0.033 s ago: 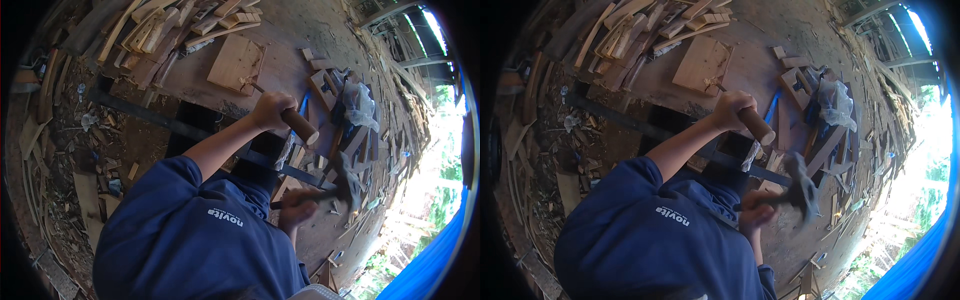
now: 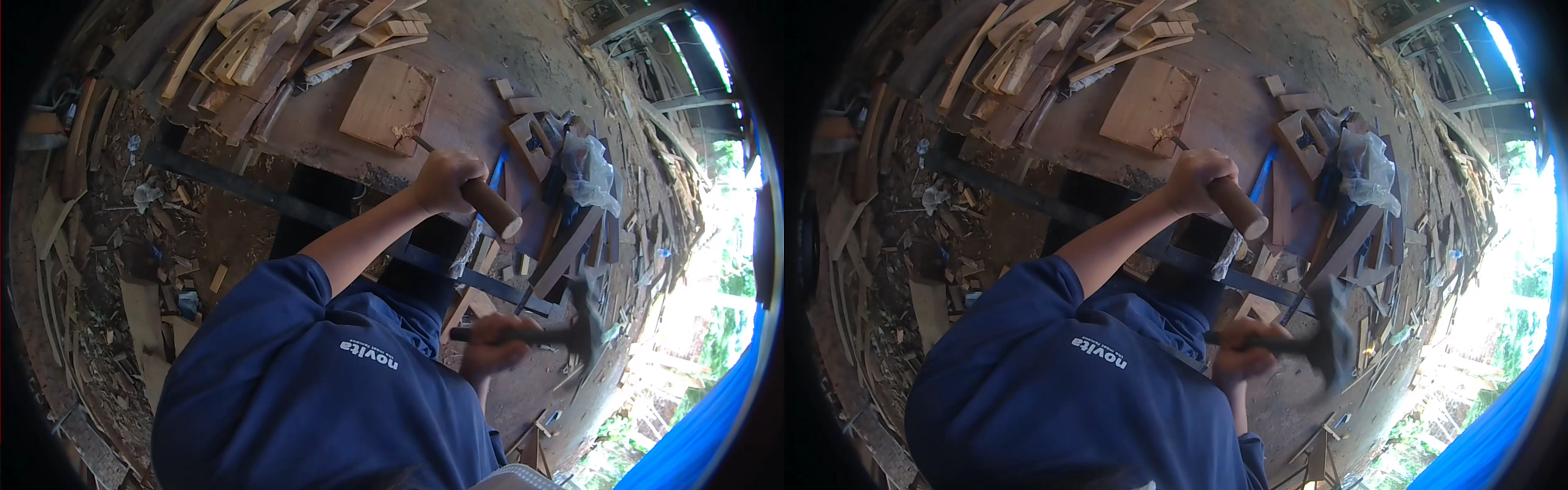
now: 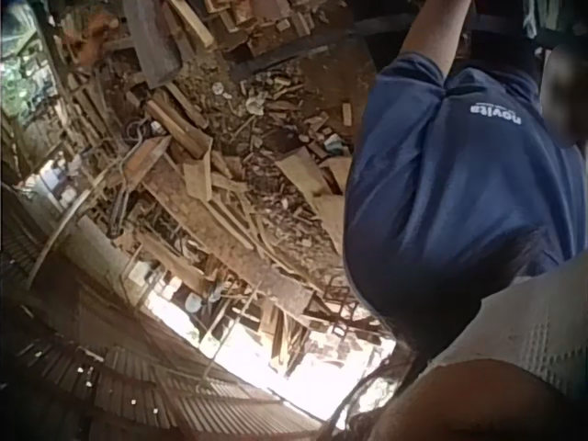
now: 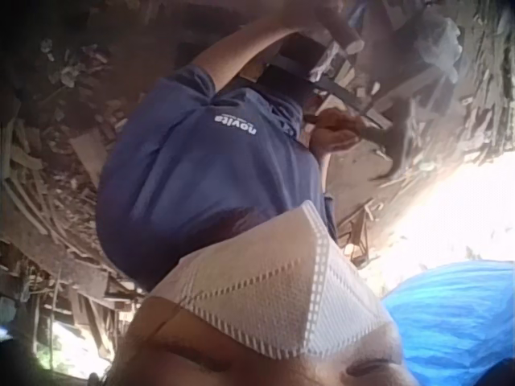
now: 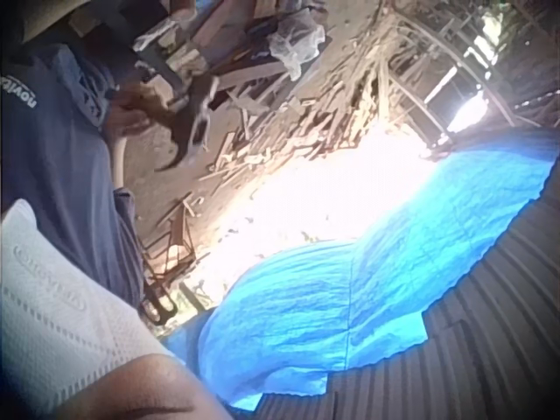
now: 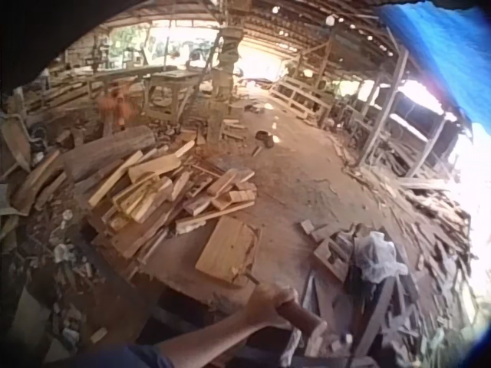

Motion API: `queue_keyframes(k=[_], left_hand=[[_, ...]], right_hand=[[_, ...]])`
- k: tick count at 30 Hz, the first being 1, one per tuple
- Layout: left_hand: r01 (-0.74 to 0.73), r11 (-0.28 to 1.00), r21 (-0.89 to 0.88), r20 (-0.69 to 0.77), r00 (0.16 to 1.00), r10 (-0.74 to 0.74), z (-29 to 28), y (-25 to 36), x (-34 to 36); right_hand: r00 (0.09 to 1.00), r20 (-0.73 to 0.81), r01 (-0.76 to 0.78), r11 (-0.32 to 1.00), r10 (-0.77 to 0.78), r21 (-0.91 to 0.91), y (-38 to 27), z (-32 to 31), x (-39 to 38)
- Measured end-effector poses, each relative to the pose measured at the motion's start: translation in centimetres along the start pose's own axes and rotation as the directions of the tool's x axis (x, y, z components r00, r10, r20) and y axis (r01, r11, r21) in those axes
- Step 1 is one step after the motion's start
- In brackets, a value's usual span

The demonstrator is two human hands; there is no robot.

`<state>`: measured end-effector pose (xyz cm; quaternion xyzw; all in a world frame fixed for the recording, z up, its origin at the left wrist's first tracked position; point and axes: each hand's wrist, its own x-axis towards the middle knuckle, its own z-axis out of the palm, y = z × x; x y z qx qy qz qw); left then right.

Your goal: Chiseling and carving a piece of wood at a woodworking station using a hammer and chisel.

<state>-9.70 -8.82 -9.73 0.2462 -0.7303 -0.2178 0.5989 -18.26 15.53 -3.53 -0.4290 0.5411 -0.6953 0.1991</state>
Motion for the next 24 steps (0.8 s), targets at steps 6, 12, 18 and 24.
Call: queue_keyframes(k=[6,12,18,24], left_hand=[[-0.031,1.0,0.003,-0.036,0.999,0.031,0.3,0.3,0.3],[-0.03,0.998,0.057,-0.007,1.0,0.03,0.0,-0.2,-0.1],[-0.026,0.998,0.064,-0.035,0.999,0.028,0.3,0.2,0.1],[-0.026,0.999,0.025,-0.053,0.998,0.028,-0.5,-0.5,0.1]], right_hand=[[0.985,0.102,0.139,0.99,-0.138,-0.008,0.3,0.2,0.1],[0.968,0.117,-0.23,0.972,0.223,0.052,0.0,-0.8,-0.7],[0.998,-0.019,0.064,0.964,-0.061,0.257,-0.3,0.3,-0.5],[0.916,0.11,-0.377,0.921,0.386,-0.096,-2.1,-0.5,-0.2]])
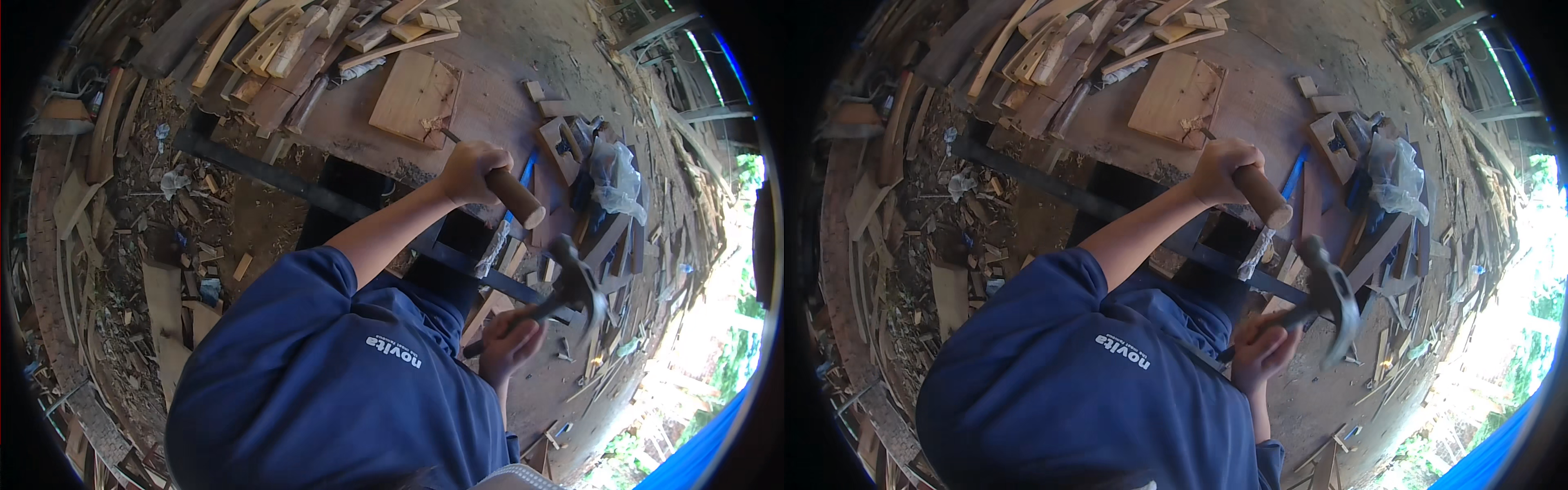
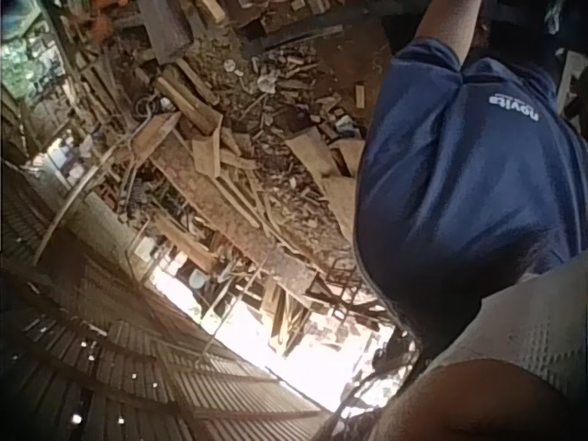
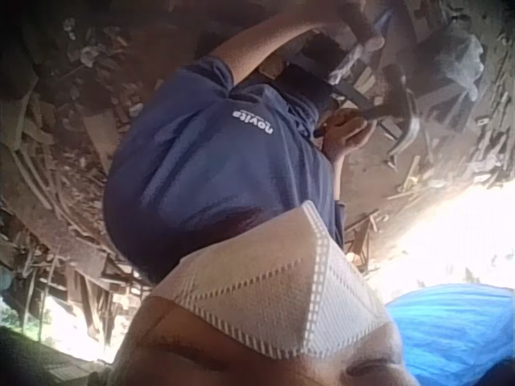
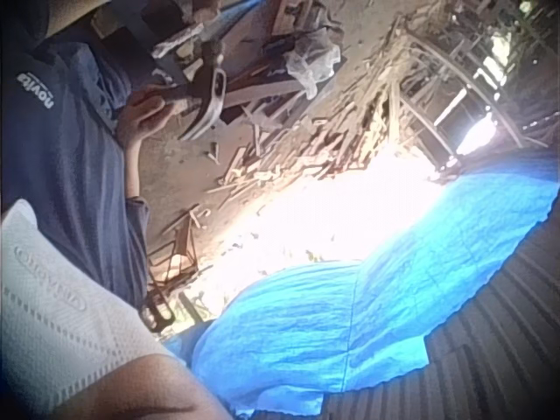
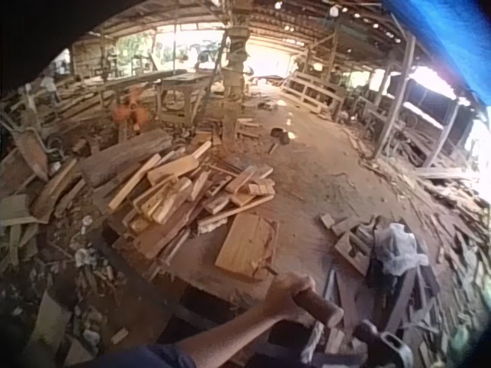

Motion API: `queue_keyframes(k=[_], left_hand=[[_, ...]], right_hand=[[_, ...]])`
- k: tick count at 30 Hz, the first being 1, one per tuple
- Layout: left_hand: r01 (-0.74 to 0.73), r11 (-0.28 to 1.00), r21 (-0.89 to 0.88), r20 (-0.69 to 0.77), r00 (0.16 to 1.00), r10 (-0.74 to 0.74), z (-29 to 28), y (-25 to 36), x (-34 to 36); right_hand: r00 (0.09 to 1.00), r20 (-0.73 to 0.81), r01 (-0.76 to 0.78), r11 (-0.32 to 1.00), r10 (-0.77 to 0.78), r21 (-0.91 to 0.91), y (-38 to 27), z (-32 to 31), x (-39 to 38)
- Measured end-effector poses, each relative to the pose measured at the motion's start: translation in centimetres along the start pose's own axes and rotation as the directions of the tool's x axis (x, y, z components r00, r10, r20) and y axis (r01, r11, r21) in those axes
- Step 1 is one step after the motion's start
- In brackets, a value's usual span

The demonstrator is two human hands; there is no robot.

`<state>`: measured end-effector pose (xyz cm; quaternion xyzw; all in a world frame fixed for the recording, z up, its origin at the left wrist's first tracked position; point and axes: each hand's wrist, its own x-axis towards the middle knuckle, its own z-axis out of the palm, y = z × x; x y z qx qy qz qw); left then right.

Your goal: Chiseling and carving a piece of wood at a woodworking station using a hammer and chisel.

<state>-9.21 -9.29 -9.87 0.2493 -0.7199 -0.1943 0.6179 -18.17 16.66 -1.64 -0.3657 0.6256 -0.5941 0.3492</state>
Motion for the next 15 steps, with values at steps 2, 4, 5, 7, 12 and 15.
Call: queue_keyframes(k=[2,4,5,7,12,15], left_hand=[[-0.004,1.0,-0.014,-0.014,1.0,0.004,-0.2,-0.1,0.0],[-0.001,1.0,0.0,-0.007,1.0,0.001,-0.2,0.1,-0.1],[-0.002,1.0,0.01,0.004,1.0,0.002,-0.1,0.2,0.0],[0.003,1.0,-0.006,0.016,1.0,-0.003,0.0,0.4,-0.2],[-0.021,1.0,0.021,0.036,0.999,0.021,0.2,-0.3,-0.3],[-0.005,1.0,0.025,0.031,1.0,0.004,0.4,0.2,-0.7]], right_hand=[[0.978,-0.035,0.21,0.974,-0.207,0.086,0.2,-0.2,0.6],[0.854,-0.106,0.521,0.833,-0.51,0.186,0.7,-0.4,1.4],[0.851,-0.11,0.525,0.831,-0.513,0.183,2.3,-0.1,1.4],[0.765,-0.179,0.638,0.689,-0.619,0.344,5.2,0.8,1.3],[0.986,0.06,0.16,0.984,-0.156,-0.08,2.5,1.8,0.5],[0.982,-0.027,0.188,0.982,-0.189,-0.022,1.9,0.9,0.2]])
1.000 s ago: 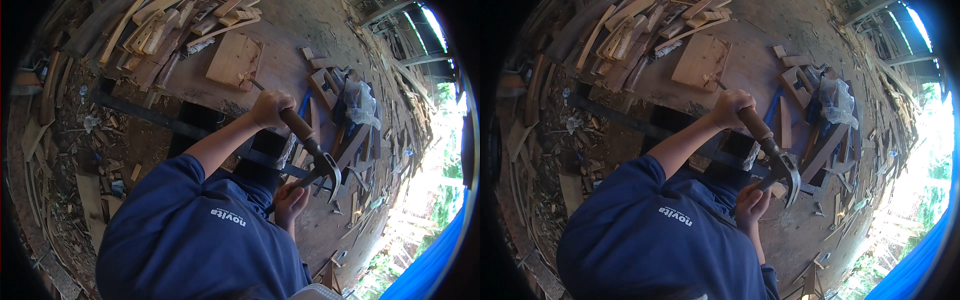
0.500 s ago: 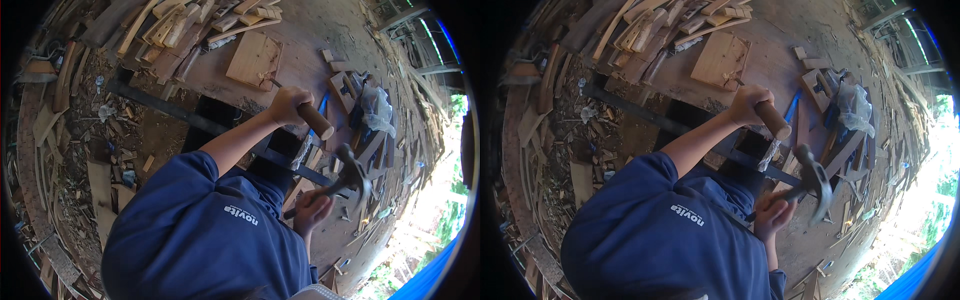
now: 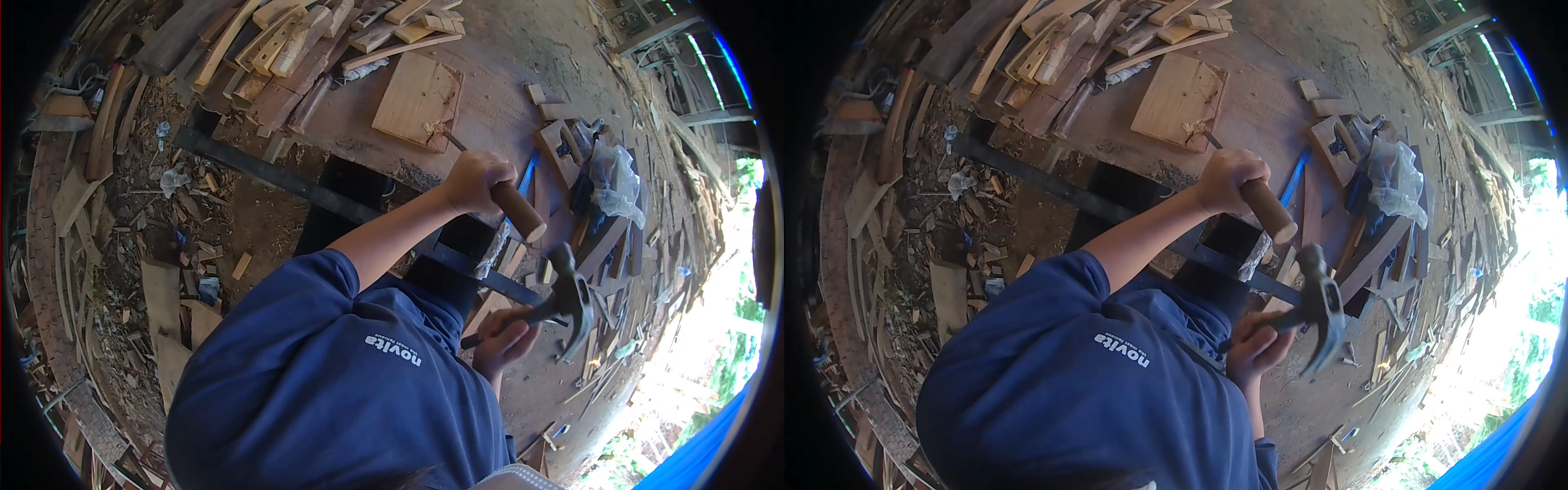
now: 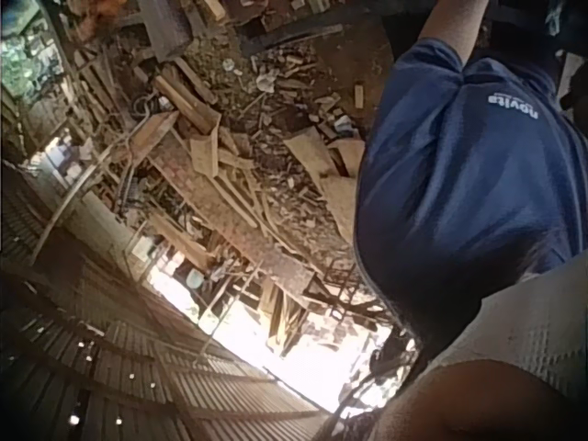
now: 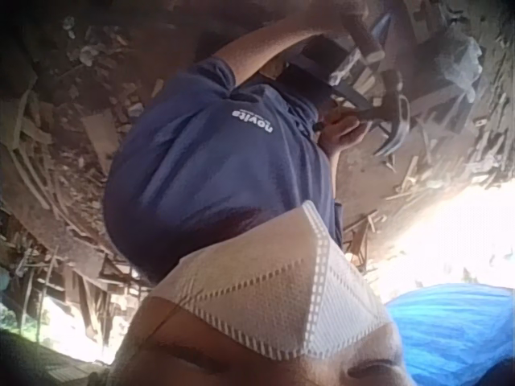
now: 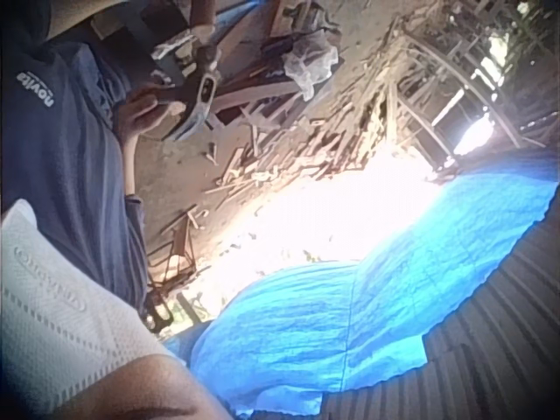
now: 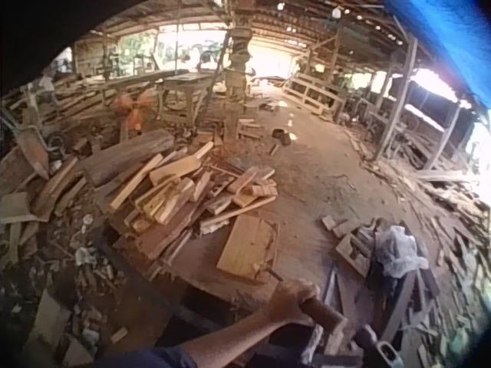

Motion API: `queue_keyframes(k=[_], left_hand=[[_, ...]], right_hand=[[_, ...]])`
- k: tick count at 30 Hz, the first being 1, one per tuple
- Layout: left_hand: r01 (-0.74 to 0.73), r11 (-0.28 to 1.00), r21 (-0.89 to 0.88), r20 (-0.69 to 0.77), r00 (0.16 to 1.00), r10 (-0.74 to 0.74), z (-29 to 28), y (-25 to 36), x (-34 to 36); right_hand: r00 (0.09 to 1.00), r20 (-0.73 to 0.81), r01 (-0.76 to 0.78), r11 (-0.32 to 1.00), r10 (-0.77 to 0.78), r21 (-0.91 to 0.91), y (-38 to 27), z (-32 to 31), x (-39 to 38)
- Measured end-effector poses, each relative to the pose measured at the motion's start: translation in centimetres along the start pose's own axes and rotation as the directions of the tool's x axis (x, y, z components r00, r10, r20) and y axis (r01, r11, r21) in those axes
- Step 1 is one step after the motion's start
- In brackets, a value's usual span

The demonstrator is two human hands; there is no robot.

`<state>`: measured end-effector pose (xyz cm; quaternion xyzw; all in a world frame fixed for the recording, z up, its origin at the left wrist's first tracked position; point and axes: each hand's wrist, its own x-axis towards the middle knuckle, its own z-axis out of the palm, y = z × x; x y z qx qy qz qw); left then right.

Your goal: Chiseling and carving a piece of wood at a woodworking station using a hammer and chisel.

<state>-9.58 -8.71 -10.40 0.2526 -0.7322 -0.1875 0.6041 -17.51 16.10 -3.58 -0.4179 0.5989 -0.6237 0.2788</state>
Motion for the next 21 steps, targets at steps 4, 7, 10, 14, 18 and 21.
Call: queue_keyframes(k=[4,7,10,14,18,21], left_hand=[[-0.022,0.999,-0.03,0.016,1.0,0.023,0.2,0.1,-0.2],[-0.048,0.999,-0.025,0.043,0.998,0.049,0.1,0.3,-0.9],[-0.098,0.995,0.013,0.125,0.988,0.095,0.8,0.1,-2.3],[-0.215,0.977,0.018,0.145,0.967,0.21,1.0,-0.2,-3.8],[-0.235,0.972,0.027,0.266,0.939,0.22,0.6,0.1,-4.9],[-0.225,0.967,0.117,0.455,0.878,0.15,-0.3,0.7,-5.0]], right_hand=[[0.989,-0.115,0.1,0.993,-0.092,0.067,0.0,-1.2,-0.4],[0.989,-0.144,0.033,0.997,-0.023,0.069,0.6,-1.8,-1.3],[0.968,-0.228,-0.079,0.991,0.102,0.107,0.7,-1.0,-2.5],[0.911,-0.308,-0.226,0.956,0.276,0.187,0.7,-0.3,-3.6],[0.898,-0.331,-0.239,0.953,0.29,0.188,1.4,-0.5,-3.6],[0.911,-0.287,-0.247,0.949,0.296,0.194,1.7,-0.8,-2.6]])
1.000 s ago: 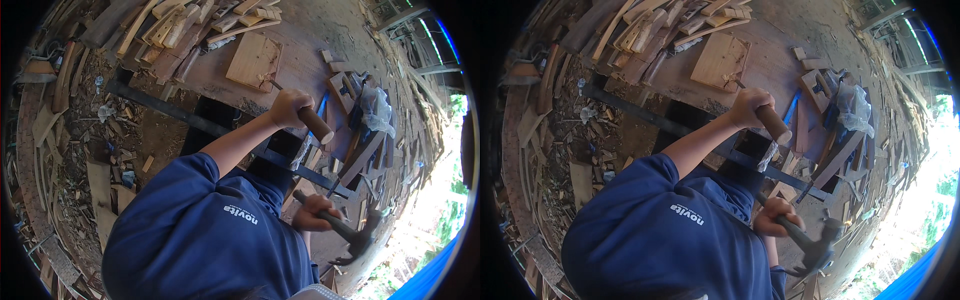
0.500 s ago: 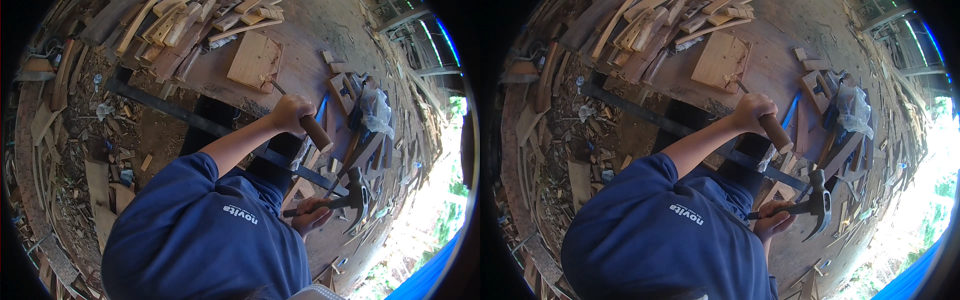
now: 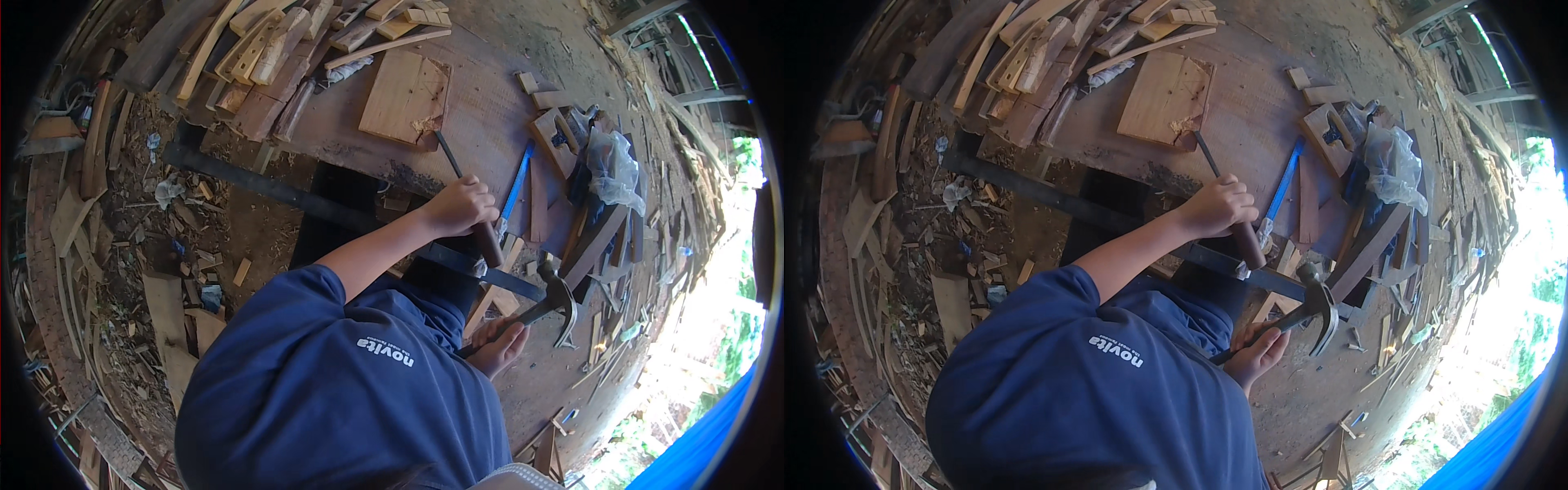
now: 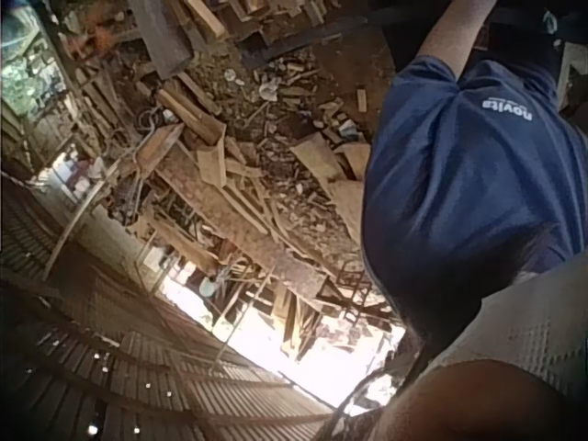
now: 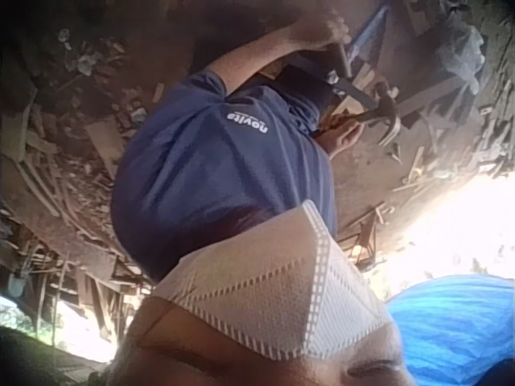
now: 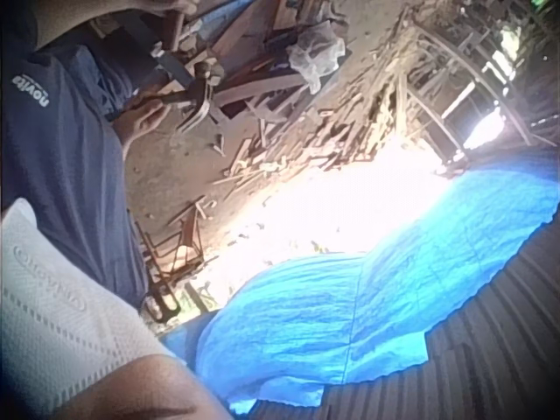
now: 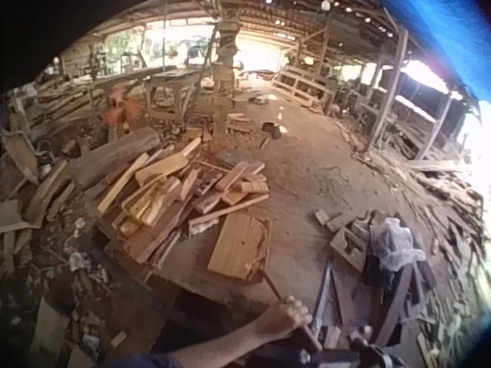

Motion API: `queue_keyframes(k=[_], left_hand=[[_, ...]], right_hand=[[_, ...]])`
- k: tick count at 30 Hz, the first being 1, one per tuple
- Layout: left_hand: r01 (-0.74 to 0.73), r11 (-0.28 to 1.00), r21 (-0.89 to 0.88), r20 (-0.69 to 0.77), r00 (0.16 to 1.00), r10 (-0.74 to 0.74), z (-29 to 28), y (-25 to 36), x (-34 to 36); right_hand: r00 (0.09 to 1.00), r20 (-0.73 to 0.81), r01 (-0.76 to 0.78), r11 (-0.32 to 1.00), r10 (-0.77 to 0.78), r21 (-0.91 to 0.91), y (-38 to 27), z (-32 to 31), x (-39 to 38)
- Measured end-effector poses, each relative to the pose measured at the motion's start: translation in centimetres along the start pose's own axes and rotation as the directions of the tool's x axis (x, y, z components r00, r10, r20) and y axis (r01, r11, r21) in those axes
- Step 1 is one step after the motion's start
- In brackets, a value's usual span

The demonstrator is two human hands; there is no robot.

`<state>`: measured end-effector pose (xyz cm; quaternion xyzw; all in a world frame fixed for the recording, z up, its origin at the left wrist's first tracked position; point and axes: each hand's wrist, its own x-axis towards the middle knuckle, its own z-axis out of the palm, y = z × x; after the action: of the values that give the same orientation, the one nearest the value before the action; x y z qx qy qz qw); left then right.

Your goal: Chiseling and carving a piece of wood at a woodworking station using a hammer and chisel.

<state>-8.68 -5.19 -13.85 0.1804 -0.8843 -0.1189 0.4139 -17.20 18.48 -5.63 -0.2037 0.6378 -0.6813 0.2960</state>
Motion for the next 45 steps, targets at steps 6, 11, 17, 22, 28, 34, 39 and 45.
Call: queue_keyframes(k=[6,11,17,22,28,34,39,45], left_hand=[[-0.131,0.991,-0.031,-0.232,0.965,0.12,-8.8,4.7,1.0],[0.023,0.989,0.144,-0.223,0.975,0.009,-14.7,5.0,-1.5],[0.308,0.854,0.421,-0.189,0.95,-0.249,-16.4,1.4,-9.8],[0.377,0.742,0.554,-0.284,0.924,-0.257,-16.5,0.3,-14.9],[0.359,0.777,0.517,-0.36,0.915,-0.184,-15.3,-1.0,-15.2],[0.346,0.758,0.553,-0.384,0.913,-0.136,-14.5,-1.3,-16.6],[0.284,0.814,0.507,-0.384,0.92,-0.082,-14.0,-2.3,-15.3],[0.366,0.811,0.457,-0.397,0.9,-0.183,-14.2,-1.8,-15.6]], right_hand=[[0.988,0.155,0.043,0.954,0.004,-0.297,-0.2,-0.7,6.3],[0.894,0.374,0.436,0.289,-0.247,-0.852,0.4,4.8,12.6],[0.857,0.405,0.476,0.187,-0.319,-0.86,3.2,8.8,19.8],[0.787,0.501,0.554,0.054,-0.361,-0.831,3.5,9.8,23.2],[0.582,0.687,0.763,0.0,-0.436,-0.646,3.3,12.9,26.0],[0.421,0.839,0.904,0.081,-0.345,-0.42,2.4,24.3,35.5],[0.364,0.862,0.917,-0.028,-0.354,-0.399,7.9,33.4,47.7],[0.635,0.764,0.766,-0.032,-0.113,-0.642,10.1,36.1,45.5]])
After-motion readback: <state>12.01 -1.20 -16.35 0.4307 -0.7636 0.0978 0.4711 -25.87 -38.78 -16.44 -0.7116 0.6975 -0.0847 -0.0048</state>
